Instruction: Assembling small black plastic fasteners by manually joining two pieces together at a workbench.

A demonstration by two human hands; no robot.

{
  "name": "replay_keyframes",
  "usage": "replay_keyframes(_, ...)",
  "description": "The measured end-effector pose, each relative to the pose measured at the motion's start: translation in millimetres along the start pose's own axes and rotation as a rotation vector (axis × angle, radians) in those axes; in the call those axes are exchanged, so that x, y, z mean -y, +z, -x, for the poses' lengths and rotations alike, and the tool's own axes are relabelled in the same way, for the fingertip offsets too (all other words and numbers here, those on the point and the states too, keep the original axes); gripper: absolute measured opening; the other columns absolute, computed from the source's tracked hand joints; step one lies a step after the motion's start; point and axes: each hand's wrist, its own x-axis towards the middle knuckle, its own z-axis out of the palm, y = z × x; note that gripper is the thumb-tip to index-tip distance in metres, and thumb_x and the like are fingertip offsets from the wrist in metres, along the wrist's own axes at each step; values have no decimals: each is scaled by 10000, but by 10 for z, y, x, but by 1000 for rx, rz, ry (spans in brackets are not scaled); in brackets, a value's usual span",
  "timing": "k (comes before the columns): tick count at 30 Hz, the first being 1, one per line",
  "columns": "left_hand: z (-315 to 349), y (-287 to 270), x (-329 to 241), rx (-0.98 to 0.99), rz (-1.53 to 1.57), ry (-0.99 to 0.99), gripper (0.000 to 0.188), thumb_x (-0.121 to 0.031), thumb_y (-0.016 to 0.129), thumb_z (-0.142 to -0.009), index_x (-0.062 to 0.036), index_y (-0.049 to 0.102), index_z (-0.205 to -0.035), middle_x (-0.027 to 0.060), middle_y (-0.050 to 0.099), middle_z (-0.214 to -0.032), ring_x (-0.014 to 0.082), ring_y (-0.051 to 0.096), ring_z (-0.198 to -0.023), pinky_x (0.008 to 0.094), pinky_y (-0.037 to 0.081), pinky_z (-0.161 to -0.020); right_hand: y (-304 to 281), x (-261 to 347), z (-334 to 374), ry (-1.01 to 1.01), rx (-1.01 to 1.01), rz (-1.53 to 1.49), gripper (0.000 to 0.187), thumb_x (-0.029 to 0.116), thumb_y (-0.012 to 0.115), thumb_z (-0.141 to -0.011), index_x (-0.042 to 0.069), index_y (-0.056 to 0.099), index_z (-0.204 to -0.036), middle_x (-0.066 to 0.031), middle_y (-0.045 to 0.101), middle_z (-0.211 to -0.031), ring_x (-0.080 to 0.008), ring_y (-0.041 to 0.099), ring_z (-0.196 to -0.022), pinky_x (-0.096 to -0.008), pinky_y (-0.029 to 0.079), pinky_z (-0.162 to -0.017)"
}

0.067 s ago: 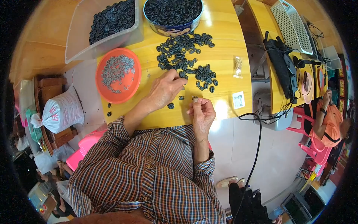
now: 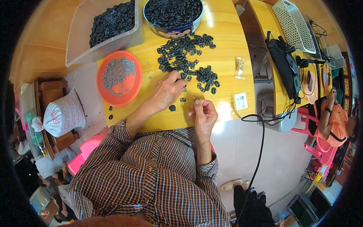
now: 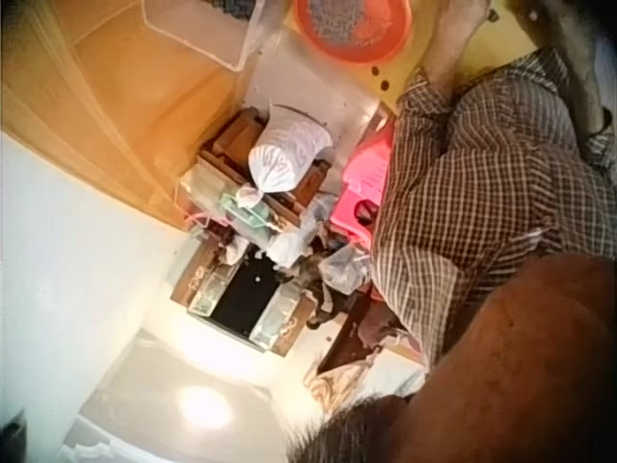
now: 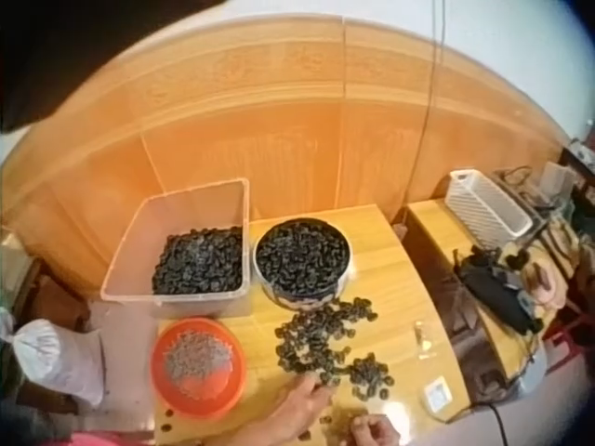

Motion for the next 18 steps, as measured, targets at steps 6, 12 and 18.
replay_keyframes(6,-30,77,46,-87,104,50,126,-76,624,-774,-18,623,-886,113,531,-822,256,592,-726,371,495,-575,-1,20,3,6,8,-7,133,116,594,-894,-10,579,-853,-63,616,-714,-77,506,-509,-183,414,-511)
replay_keyframes(12,0,-74,-69,16,1097,-458,177,-44,607,-866,4,626,-1036,57,633,-828,106,623,-649,244,524,-550,36,61,-9,10,32,-52,125,114,587,-898,-7,576,-868,-64,615,-729,-80,513,-527,-183,415,-519)
replay_keyframes(18,88,-131,-73,74,1263,-491,254,-3,574,-879,4,604,-1131,60,657,-866,106,645,-718,240,561,-640,142,90,-36,-23,71,-81,123,119,584,-901,-1,576,-873,-69,616,-742,-85,518,-534,-188,420,-519)
